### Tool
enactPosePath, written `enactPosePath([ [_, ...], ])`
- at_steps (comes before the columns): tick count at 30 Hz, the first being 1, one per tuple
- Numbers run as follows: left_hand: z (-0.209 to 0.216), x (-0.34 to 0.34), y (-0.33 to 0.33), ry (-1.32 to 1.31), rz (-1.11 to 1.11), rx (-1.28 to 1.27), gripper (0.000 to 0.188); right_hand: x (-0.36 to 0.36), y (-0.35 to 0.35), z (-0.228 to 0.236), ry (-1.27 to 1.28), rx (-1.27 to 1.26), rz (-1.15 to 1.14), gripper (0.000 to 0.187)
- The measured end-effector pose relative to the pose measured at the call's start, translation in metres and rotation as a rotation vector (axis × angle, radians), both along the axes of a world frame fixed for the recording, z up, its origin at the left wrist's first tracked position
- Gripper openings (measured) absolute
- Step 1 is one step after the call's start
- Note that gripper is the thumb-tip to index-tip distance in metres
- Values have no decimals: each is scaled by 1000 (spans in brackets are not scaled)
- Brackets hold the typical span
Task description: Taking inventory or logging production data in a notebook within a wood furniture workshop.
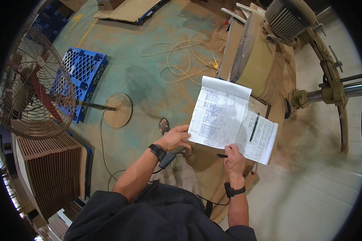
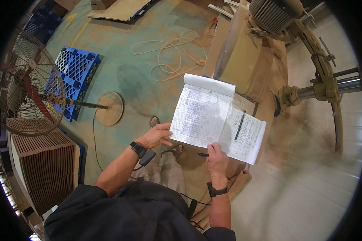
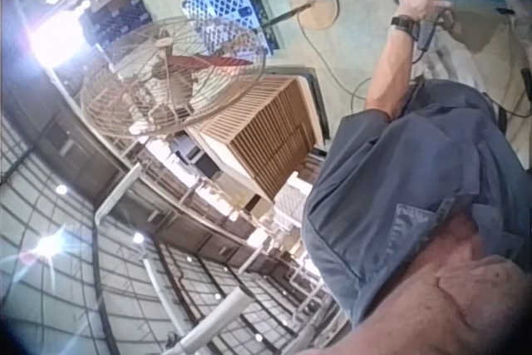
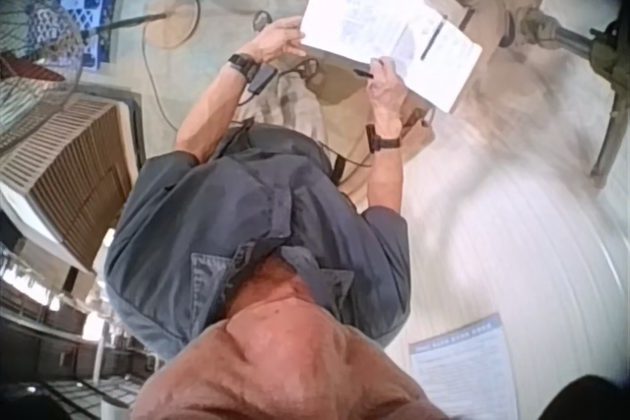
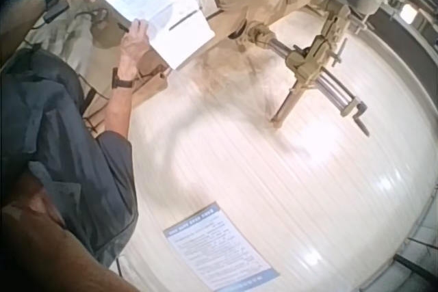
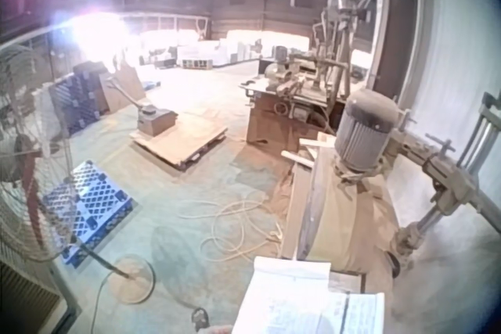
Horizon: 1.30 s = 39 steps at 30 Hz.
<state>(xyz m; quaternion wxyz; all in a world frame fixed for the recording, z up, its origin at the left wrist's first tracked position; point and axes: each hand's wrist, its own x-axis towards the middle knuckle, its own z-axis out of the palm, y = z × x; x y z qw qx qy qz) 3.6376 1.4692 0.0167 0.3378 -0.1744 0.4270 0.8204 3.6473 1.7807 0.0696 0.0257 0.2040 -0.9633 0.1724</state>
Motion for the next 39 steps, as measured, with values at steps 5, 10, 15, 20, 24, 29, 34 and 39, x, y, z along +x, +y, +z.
enactPosePath([
  [5,0,-1,3,-64,43,12,42,-2,-1,2,-40,-155,-55,22],
  [10,-10,0,1,-39,61,73,51,-14,3,11,-216,-370,-68,16],
  [15,-11,-2,4,-51,82,110,55,-28,15,13,-381,-503,-109,10],
  [20,-19,-2,2,-39,66,170,57,-50,10,37,-551,-609,-263,5],
  [24,-17,-2,3,-31,74,169,59,-71,2,63,-498,-584,-285,4],
  [29,-5,1,5,-37,96,91,48,-104,2,82,-408,-655,-402,7],
  [34,2,-2,8,-6,71,4,43,-151,-13,115,-230,-709,-456,18],
  [39,0,-3,4,-23,33,5,47,-166,-40,153,-149,-731,-402,13],
])
